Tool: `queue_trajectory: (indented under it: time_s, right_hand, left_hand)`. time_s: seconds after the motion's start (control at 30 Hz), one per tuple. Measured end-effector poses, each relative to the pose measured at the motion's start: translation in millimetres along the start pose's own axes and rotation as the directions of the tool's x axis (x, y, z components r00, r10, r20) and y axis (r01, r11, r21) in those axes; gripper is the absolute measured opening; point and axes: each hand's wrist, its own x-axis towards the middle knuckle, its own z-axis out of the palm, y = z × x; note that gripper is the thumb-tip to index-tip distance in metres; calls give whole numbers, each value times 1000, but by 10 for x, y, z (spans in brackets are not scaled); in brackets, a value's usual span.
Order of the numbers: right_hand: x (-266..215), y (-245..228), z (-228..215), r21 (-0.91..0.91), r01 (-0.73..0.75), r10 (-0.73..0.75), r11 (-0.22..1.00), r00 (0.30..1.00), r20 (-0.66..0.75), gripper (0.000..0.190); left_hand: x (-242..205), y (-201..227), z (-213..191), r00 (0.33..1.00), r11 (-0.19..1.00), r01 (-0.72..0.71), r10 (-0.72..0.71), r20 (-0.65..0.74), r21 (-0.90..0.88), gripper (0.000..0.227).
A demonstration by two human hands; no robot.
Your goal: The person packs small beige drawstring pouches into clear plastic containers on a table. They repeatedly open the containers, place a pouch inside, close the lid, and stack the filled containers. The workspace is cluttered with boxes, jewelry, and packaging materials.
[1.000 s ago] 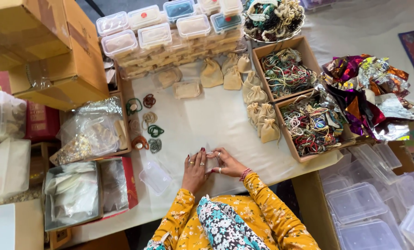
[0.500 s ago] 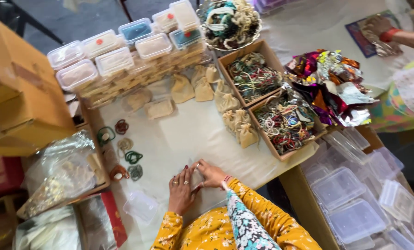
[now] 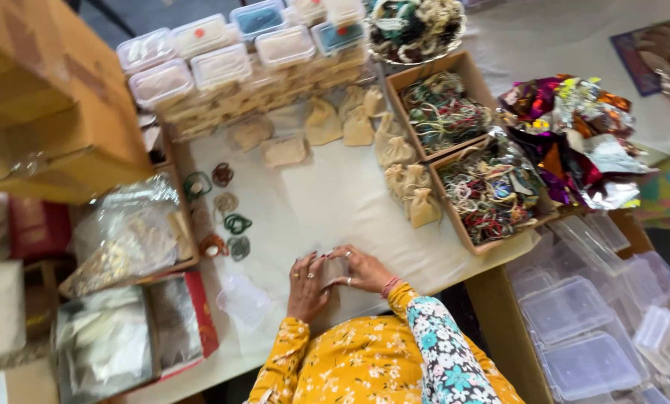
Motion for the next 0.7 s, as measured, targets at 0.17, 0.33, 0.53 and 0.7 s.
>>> queue_trajectory:
  time_s: [0.17,0.33,0.53,0.7]
  right_hand:
    - [-51,-128,-60,29,186,-184,982,981,-59,66]
    - [-40,-213,-98,-196,192,-230,962,954,-193,54]
    - [-104,-135,-71,287,180,-141,941,978,-154,43]
    - [-171,-128,-86,353,132,-87,926,986,-141,40]
  left_hand:
    - [13,1,-46,997,995,38,-43,-56,-88,69]
    - [-12,-48,-46,979,900,201,-177,97,-387,51]
    - [50,187,-288,859,472,491,-402,317,-732,52]
    - [87,302,-513,893,371,436,-291,344,-820,56]
